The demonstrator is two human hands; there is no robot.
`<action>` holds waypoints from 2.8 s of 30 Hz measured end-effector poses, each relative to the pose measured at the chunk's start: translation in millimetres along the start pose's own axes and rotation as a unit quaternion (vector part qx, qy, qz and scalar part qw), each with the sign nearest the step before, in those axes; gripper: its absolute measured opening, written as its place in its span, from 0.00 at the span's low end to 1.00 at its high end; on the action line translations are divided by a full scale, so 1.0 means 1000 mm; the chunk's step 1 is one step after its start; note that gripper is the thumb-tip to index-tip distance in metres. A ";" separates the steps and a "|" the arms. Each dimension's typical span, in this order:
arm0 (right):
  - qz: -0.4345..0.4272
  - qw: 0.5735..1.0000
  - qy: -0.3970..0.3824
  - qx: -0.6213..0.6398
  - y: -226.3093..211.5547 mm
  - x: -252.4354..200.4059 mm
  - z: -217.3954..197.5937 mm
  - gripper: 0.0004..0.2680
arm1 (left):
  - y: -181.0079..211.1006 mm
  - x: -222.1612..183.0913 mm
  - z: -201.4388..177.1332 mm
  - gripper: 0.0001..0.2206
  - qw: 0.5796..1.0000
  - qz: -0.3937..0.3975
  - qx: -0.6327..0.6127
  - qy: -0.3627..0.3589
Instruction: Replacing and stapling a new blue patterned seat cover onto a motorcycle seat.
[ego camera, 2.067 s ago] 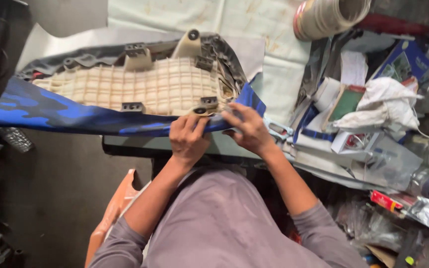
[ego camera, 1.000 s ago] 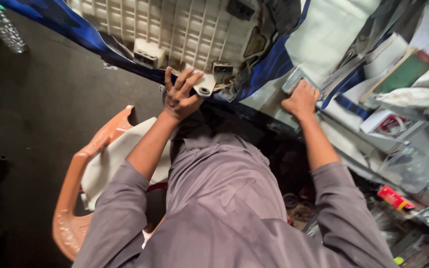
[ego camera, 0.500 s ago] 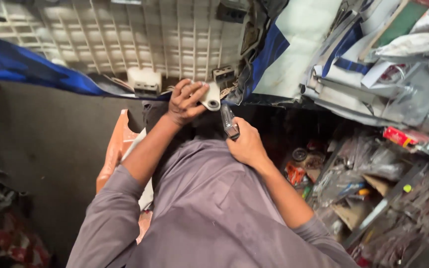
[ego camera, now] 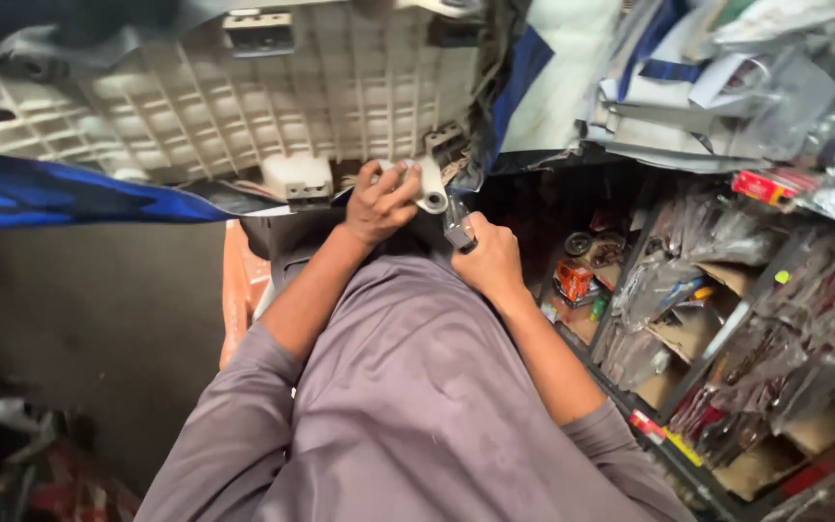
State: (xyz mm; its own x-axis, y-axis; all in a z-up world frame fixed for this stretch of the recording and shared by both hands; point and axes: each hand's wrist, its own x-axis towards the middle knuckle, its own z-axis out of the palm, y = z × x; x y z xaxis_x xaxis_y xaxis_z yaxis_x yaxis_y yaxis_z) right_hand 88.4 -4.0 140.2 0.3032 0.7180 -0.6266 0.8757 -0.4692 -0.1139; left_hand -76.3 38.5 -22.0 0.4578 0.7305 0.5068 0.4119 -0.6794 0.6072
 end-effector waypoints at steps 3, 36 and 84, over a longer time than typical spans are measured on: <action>-0.066 0.994 0.023 0.086 0.005 -0.014 -0.014 0.15 | 0.002 0.012 -0.010 0.04 0.999 -0.025 0.006 0.023; -0.355 0.787 -0.090 0.498 -0.058 0.302 -0.219 0.03 | -0.017 0.361 -0.118 0.39 0.945 -0.175 0.245 -0.125; -0.147 0.888 -0.238 0.364 0.242 0.187 -0.048 0.23 | 0.088 0.087 -0.003 0.10 0.949 -0.033 0.311 -0.048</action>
State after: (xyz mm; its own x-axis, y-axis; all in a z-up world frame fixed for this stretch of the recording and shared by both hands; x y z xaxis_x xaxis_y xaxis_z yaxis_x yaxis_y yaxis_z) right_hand 375.0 41.4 32.4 -0.2442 0.6463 -0.7229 0.3640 -0.6299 -0.6861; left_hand -2.5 43.0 77.3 0.4719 0.7836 0.4040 0.8138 -0.5635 0.1425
